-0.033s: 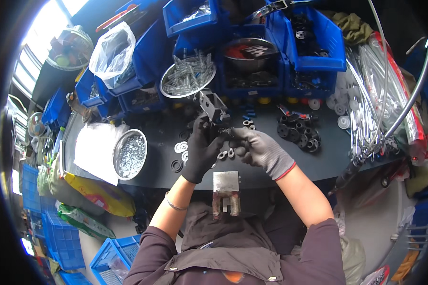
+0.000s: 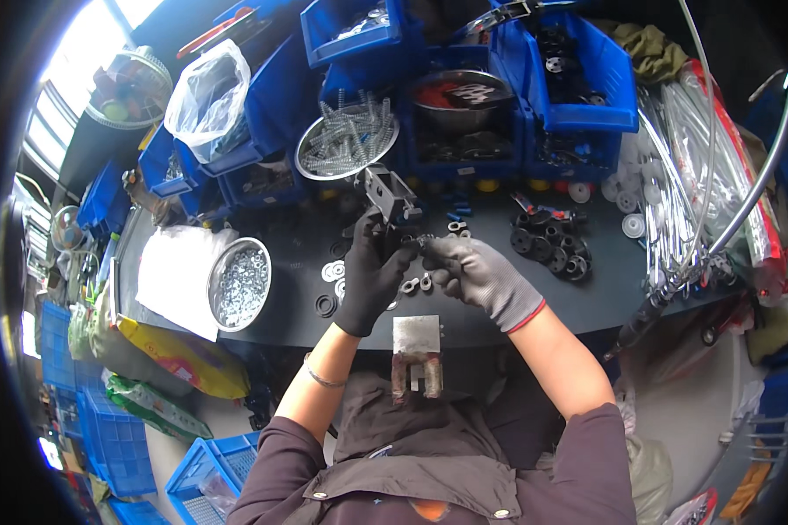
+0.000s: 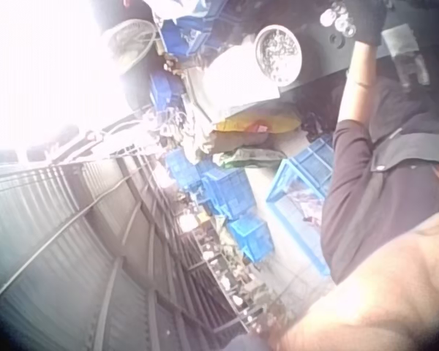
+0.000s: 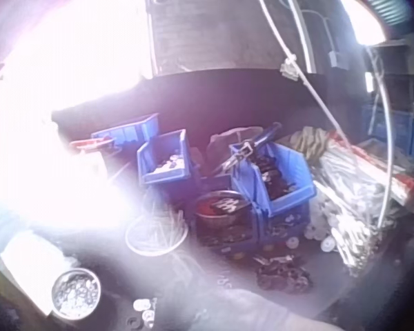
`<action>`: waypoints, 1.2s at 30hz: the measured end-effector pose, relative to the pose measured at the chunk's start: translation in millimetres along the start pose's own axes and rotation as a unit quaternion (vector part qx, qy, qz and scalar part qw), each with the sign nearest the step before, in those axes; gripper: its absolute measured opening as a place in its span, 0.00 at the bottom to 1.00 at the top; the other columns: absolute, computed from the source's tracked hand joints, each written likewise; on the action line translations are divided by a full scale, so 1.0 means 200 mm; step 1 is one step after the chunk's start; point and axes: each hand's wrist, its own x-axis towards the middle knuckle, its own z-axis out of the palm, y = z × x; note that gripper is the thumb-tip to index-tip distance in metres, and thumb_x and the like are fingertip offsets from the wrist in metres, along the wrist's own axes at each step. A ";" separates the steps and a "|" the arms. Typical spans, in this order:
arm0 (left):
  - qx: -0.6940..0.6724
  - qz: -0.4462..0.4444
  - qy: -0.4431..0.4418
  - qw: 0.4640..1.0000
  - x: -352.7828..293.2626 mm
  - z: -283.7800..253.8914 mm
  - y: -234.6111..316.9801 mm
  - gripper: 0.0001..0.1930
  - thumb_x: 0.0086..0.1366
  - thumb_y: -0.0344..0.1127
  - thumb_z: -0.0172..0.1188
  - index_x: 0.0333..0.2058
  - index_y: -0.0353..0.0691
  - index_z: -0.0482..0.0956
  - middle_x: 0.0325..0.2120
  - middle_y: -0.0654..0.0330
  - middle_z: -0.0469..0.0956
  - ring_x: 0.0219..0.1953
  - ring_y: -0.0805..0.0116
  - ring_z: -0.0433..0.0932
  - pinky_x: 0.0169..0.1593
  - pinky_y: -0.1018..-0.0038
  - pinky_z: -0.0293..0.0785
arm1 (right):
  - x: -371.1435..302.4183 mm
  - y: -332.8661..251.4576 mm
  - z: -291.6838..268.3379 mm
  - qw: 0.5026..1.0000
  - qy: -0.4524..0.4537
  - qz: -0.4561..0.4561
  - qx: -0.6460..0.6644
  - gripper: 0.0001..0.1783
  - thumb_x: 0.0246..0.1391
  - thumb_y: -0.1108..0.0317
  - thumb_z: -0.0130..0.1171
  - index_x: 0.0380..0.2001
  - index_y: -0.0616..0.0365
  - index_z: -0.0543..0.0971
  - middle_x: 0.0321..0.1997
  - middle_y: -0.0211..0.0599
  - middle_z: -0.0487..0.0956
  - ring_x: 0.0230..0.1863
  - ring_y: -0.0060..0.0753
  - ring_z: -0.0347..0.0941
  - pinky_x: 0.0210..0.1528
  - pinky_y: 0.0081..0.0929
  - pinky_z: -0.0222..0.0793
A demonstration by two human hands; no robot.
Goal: The person assembles pump dispensers by fitting small internal components and springs into a handle, securing parts with a pneumatic driver, and attaching a red barrel and end cap. The person then puts the assembled tool into a bag, drops it into a crate, and begins assembling components into another handle.
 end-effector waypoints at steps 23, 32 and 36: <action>-0.212 -0.100 0.021 0.972 0.05 0.00 -0.03 0.24 0.61 0.30 0.63 0.55 0.36 0.66 0.40 0.60 0.78 0.37 0.76 0.77 0.42 0.77 0.75 | 0.09 0.00 -0.01 0.989 0.010 -0.138 0.060 0.08 0.56 0.72 0.60 0.39 0.57 0.74 0.31 0.34 0.80 0.23 0.23 0.77 0.23 0.20 0.71; -0.237 -0.129 0.031 0.962 0.03 0.01 0.03 0.22 0.62 0.29 0.63 0.52 0.38 0.66 0.34 0.64 0.77 0.29 0.82 0.73 0.32 0.83 0.71 | 0.09 0.08 -0.01 0.958 0.046 -0.254 -0.121 0.06 0.54 0.74 0.60 0.35 0.54 0.75 0.31 0.32 0.80 0.25 0.24 0.77 0.26 0.22 0.71; -0.243 -0.168 0.035 0.955 0.01 0.01 0.09 0.17 0.62 0.29 0.63 0.48 0.39 0.68 0.29 0.67 0.74 0.26 0.83 0.70 0.29 0.83 0.68 | 0.01 0.03 0.11 0.503 0.179 -0.635 -0.558 0.12 0.39 0.77 0.63 0.30 0.51 0.76 0.34 0.30 0.77 0.28 0.34 0.75 0.30 0.32 0.70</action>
